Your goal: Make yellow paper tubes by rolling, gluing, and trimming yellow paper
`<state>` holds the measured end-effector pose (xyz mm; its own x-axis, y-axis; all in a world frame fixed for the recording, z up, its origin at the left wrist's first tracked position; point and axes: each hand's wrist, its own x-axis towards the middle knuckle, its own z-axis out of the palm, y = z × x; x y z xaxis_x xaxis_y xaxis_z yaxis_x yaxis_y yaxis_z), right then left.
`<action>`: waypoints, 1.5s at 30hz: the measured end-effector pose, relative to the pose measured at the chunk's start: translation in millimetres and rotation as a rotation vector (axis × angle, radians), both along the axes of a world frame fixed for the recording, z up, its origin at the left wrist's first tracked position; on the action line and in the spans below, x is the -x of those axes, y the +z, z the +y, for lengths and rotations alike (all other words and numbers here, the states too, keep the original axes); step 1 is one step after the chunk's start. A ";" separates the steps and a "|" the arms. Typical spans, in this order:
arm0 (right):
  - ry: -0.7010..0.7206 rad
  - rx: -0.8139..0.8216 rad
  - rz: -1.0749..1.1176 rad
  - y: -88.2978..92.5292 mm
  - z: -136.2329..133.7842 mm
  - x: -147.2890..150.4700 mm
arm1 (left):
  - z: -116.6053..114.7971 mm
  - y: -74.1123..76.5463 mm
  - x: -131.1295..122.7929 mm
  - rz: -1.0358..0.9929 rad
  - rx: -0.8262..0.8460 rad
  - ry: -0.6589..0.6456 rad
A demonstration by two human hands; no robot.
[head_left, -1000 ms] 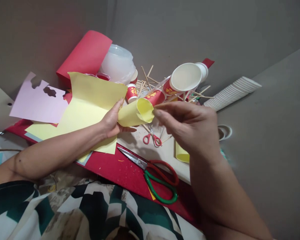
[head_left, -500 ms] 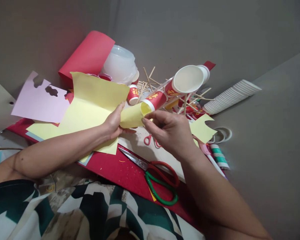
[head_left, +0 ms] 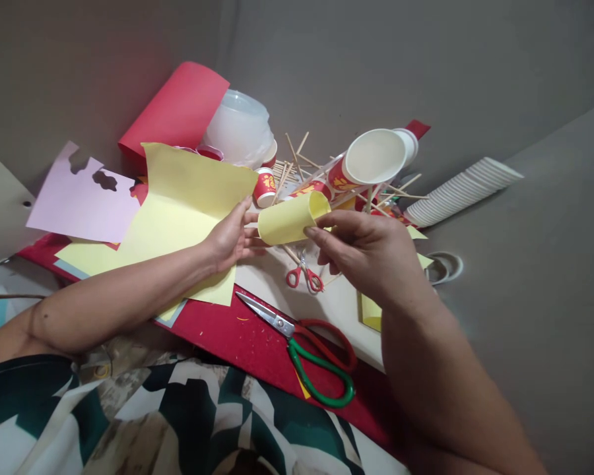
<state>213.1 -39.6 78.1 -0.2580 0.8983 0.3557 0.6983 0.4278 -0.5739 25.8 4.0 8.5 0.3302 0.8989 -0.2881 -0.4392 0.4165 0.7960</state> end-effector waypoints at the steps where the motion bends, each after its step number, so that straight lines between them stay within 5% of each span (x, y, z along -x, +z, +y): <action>1: 0.002 0.003 -0.018 -0.2 0.9 -3.3 | 1.0 -0.1 1.1 0.015 -0.024 0.028; 13: 0.047 0.025 -0.374 -7.4 5.9 -5.4 | -9.5 18.0 7.0 0.287 -0.576 0.286; 23: 0.131 -0.057 -0.523 -10.4 9.1 -5.6 | -22.0 10.7 10.9 0.600 -1.284 -0.055; 36: 0.130 -0.044 -0.514 -9.0 -4.9 -8.5 | -9.7 3.7 15.1 0.674 -1.202 -0.126; 45: 0.130 0.024 -0.356 -8.9 -14.5 -14.3 | -19.0 33.4 24.4 0.645 -1.134 -0.170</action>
<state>227.4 -54.2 69.2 -0.4738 0.8571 0.2025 0.7966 0.5151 -0.3165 1.4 -15.0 41.9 0.5506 0.7054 0.4464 0.1398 -0.6051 0.7838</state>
